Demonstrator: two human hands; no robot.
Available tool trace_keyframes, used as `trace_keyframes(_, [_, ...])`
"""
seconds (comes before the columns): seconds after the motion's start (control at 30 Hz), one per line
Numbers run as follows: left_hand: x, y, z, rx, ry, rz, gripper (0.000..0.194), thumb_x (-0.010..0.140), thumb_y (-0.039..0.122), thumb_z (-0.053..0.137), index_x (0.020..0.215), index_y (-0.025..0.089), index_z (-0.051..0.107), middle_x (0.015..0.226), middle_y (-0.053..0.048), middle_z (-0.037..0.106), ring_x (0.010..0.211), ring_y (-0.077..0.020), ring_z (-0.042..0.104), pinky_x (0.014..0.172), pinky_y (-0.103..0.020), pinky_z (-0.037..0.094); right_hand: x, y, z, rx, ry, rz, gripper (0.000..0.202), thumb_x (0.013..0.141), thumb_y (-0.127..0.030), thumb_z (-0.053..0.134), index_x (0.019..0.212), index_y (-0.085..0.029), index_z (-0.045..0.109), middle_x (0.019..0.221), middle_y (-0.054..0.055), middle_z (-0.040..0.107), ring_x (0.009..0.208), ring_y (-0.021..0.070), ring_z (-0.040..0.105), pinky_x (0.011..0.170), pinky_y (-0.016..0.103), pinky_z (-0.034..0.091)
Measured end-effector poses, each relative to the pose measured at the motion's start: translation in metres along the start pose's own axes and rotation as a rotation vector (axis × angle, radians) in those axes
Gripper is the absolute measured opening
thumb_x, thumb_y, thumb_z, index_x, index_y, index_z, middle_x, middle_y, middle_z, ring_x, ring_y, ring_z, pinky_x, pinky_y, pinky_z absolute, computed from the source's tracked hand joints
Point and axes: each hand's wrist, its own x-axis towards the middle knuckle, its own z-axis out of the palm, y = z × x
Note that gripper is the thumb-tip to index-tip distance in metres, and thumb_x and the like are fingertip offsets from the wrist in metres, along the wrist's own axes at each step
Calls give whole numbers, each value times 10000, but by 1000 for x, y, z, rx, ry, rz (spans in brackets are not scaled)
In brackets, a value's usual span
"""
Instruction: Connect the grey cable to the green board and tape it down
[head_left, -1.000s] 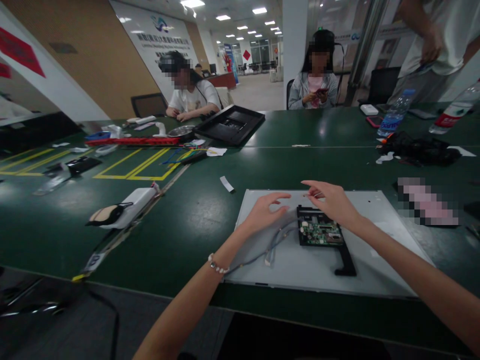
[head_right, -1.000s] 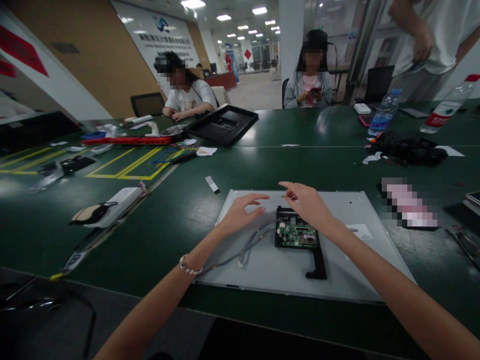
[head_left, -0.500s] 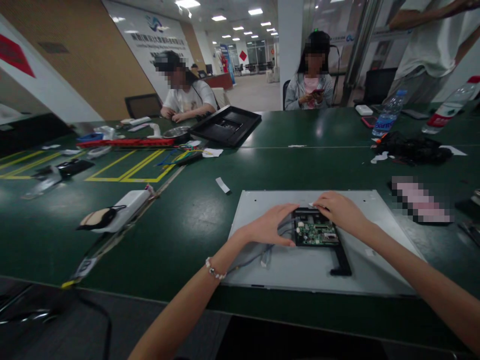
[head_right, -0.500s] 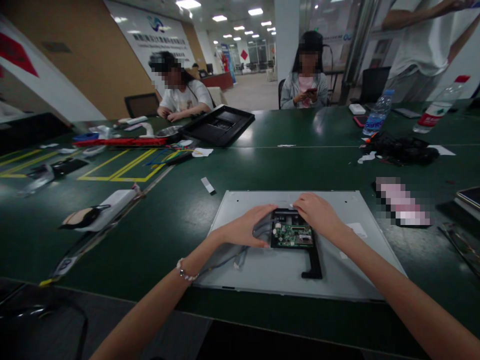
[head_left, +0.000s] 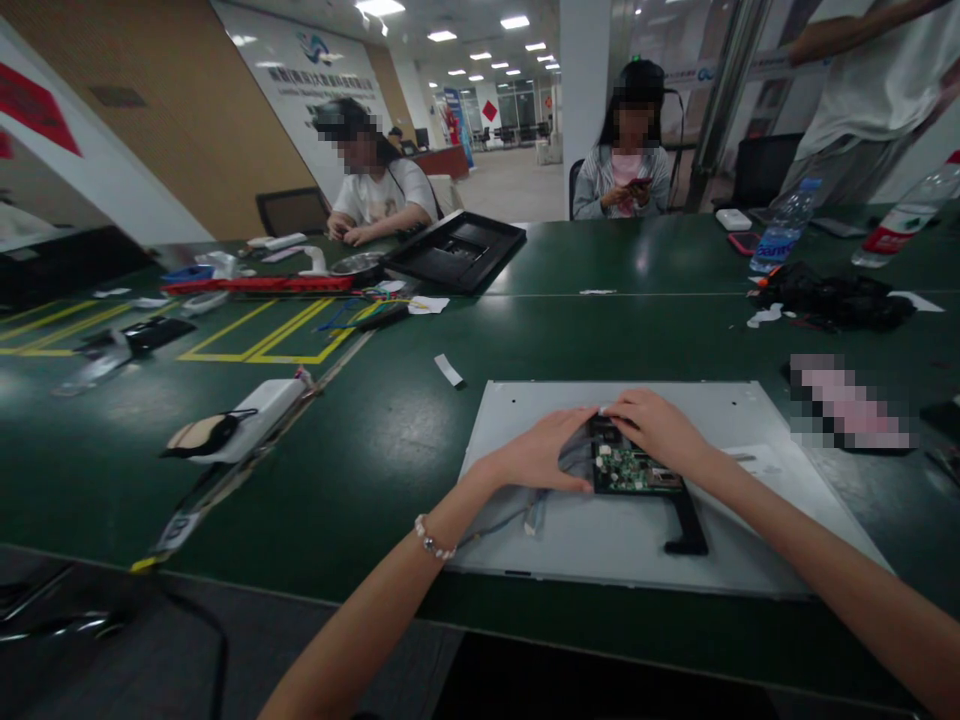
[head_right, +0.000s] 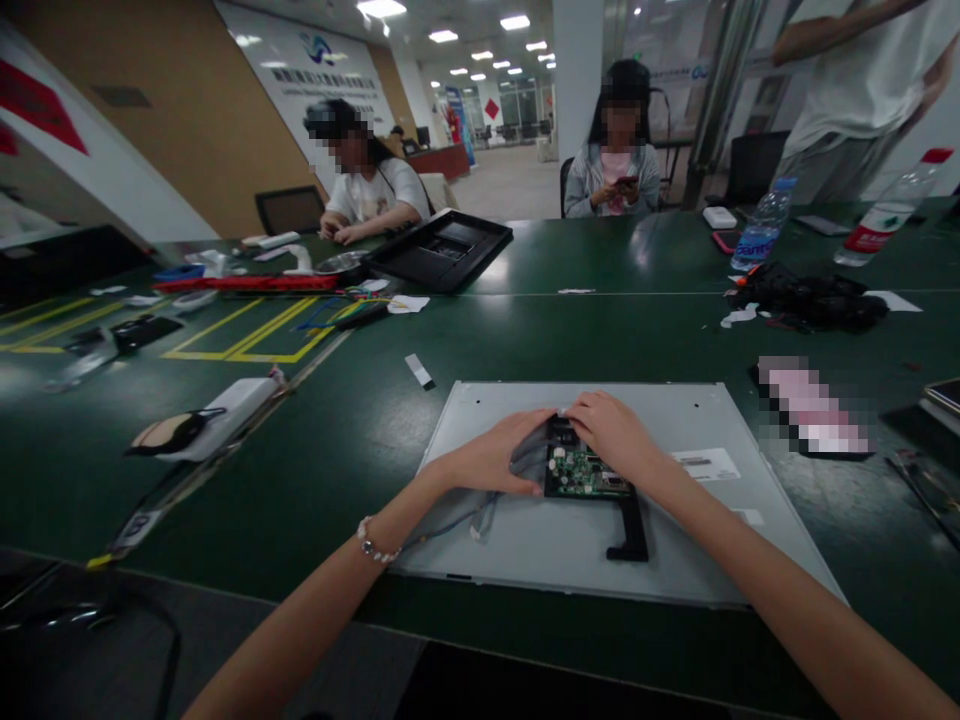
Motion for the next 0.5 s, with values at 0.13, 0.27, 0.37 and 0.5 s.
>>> trace_keyframes(0.13, [0,4,-2,-26,-10,-2,1024,669,507,756,1495,171,252,1475,-191,366,1332,-352,380,1112,-505,284,-2,2,4,69,24,37,255,895,-170,508,1103,-192,655,1016,96,684,994,257,607,882,431,489])
trace_keyframes(0.27, [-1,4,-13,-11,-29,-41,1018,702,505,728,1511,194,194,1506,-165,324,1359,-335,348,1127,-497,269,-3,3,6,76,54,72,289,871,-173,534,1145,-158,625,1020,107,693,973,262,622,880,435,495])
trace_keyframes(0.37, [-6,-7,-33,85,57,-149,900,780,493,653,1506,220,197,1529,-121,295,1377,-297,329,1138,-476,261,-5,3,6,83,78,80,293,869,-187,536,1148,-163,621,1047,103,691,989,256,625,897,432,492])
trace_keyframes(0.5, [-24,-44,-68,340,425,-360,603,901,393,493,1440,178,328,1474,-107,397,1344,-246,384,1124,-428,296,-10,4,0,93,135,97,332,883,-233,521,1200,-169,599,1127,116,674,1068,267,607,930,453,482])
